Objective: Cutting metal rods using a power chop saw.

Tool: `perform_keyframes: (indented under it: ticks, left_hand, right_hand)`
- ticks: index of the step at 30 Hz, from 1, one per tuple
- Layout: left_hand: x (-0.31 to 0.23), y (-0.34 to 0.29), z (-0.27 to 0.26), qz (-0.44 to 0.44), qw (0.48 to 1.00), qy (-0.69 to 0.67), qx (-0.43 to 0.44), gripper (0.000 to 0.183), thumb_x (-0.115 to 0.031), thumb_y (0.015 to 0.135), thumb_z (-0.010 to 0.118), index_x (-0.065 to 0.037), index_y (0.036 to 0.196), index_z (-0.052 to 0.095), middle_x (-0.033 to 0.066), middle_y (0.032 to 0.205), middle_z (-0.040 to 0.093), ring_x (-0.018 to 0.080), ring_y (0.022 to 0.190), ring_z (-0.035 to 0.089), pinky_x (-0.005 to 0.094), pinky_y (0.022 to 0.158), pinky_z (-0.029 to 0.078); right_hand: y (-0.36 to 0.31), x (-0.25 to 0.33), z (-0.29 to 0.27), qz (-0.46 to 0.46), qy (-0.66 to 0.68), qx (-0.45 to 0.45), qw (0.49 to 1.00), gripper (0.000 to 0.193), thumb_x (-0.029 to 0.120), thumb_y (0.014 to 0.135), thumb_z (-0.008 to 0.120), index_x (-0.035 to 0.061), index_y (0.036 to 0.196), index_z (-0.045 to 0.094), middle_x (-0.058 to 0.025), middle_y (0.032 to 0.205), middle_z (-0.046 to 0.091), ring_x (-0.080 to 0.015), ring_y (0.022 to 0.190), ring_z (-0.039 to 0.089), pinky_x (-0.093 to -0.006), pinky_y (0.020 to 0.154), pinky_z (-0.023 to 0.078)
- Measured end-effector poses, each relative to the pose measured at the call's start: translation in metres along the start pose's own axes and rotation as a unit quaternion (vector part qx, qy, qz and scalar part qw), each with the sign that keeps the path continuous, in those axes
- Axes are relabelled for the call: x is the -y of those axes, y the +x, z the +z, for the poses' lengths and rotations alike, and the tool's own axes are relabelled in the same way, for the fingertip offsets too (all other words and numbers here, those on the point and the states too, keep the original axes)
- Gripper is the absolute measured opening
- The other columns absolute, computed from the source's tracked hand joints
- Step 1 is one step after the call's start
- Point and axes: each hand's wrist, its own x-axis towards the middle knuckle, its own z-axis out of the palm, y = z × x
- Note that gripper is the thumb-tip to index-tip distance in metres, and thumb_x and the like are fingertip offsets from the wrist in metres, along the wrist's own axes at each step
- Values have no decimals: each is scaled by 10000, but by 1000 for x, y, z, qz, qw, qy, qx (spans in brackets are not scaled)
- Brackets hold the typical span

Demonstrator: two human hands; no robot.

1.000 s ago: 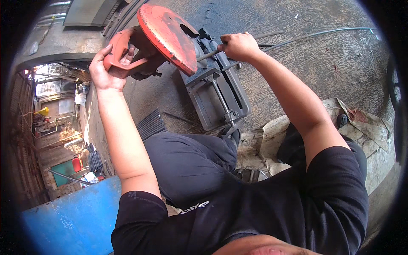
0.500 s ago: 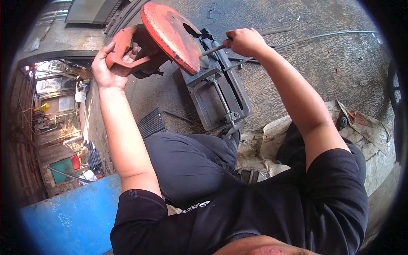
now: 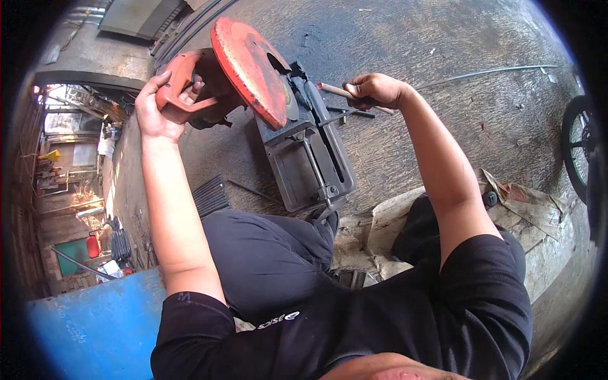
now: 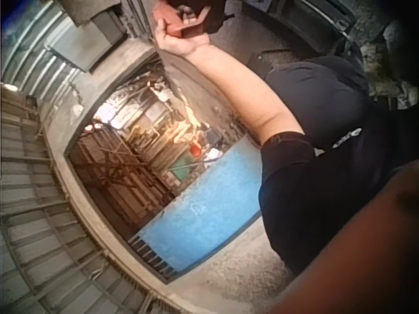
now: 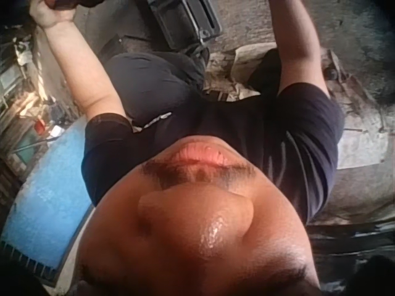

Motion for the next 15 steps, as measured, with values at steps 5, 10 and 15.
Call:
perform_keyframes:
  ticks: [5, 10, 15]
  left_hand:
    - [-1, 1, -2, -2, 1000, 0, 2, 489, -180, 862, 503, 85, 1264, 413, 233, 1194, 517, 348, 1033, 561, 423, 940, 455]
    - [-3, 1, -1, -11, 997, -12, 69, 468, -168, 861, 509, 90, 1244, 430, 232, 1172, 533, 344, 1013, 575, 439, 931, 473]
    - [-2, -1, 1, 17, 999, 34, -5, 463, -160, 860, 517, 92, 1238, 434, 231, 1161, 541, 343, 962, 595, 424, 892, 507]
  right_hand:
    - [1, -4, 5, -1, 84, 25, 996, 274, 313, 909, 556, 61, 807, 528, 1, 666, 444, -110, 597, 416, -241, 551, 331]
    - [2, 1, 6, 42, 63, 39, 996, 319, 339, 921, 547, 25, 870, 563, -9, 702, 490, -122, 604, 438, -253, 567, 359]
    - [18, 9, 16, 45, -365, -252, 895, 407, 418, 891, 549, 43, 1034, 621, -102, 843, 641, -239, 779, 598, -347, 677, 466]
